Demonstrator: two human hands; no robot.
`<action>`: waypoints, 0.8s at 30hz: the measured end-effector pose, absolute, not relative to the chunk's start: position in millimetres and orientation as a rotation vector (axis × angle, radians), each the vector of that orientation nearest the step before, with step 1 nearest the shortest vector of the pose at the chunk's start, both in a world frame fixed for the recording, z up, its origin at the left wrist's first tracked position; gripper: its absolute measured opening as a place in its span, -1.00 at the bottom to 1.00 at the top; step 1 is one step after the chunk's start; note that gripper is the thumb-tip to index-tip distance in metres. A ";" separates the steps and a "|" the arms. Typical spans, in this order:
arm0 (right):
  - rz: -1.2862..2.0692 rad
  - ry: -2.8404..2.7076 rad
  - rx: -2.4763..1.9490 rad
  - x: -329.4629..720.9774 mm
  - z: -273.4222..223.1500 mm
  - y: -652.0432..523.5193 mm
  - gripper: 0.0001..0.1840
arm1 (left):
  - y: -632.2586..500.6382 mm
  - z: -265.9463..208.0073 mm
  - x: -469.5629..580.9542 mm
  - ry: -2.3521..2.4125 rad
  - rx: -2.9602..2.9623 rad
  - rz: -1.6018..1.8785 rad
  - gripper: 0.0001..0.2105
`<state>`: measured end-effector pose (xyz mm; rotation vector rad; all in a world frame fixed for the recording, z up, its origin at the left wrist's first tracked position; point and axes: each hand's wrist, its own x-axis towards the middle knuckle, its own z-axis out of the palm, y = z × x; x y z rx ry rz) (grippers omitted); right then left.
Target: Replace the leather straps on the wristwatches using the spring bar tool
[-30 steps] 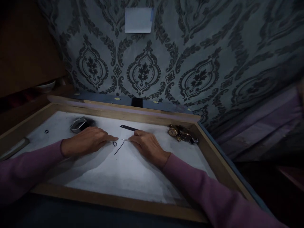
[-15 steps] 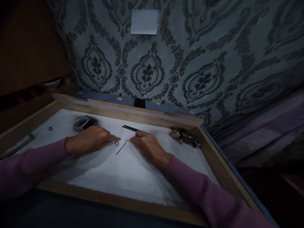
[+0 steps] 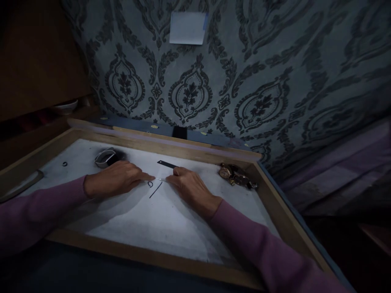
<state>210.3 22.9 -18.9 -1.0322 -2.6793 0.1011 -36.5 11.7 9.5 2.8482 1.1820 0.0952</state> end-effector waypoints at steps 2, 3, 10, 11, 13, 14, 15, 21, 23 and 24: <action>0.089 -2.682 -1.026 209.8 -18.0 22.6 -0.72 | 11.8 8.9 -36.6 1.188 2.844 0.098 -0.67; 0.081 -2.686 -1.026 209.5 -17.4 22.3 -0.71 | 11.9 8.6 -36.6 1.191 2.842 0.096 -0.67; 0.058 -2.710 -1.014 208.7 -17.0 22.0 -0.69 | 13.2 6.9 -37.4 1.167 2.846 0.102 -0.67; 0.058 -2.713 -1.015 208.5 -17.3 21.8 -0.69 | 13.4 6.6 -37.6 1.170 2.839 0.106 -0.67; 0.037 -2.725 -1.011 208.0 -17.5 20.9 -0.72 | 13.9 5.7 -38.1 1.170 2.828 0.111 -0.68; 0.016 -2.736 -1.003 207.6 -17.3 20.3 -0.72 | 14.2 5.2 -38.4 1.163 2.827 0.113 -0.69; -0.011 -2.747 -0.994 207.3 -16.9 19.7 -0.72 | 14.5 4.6 -38.7 1.154 2.830 0.118 -0.69; -0.105 -2.782 -0.977 205.6 -16.9 18.3 -0.71 | 15.2 3.8 -38.8 1.148 2.828 0.111 -0.67; -0.110 -2.779 -0.969 204.9 -18.2 18.7 -0.73 | 14.5 5.4 -38.3 1.155 2.819 0.087 -0.66; -0.116 -2.778 -0.970 204.6 -18.9 18.9 -0.74 | 14.0 6.4 -38.1 1.155 2.818 0.082 -0.67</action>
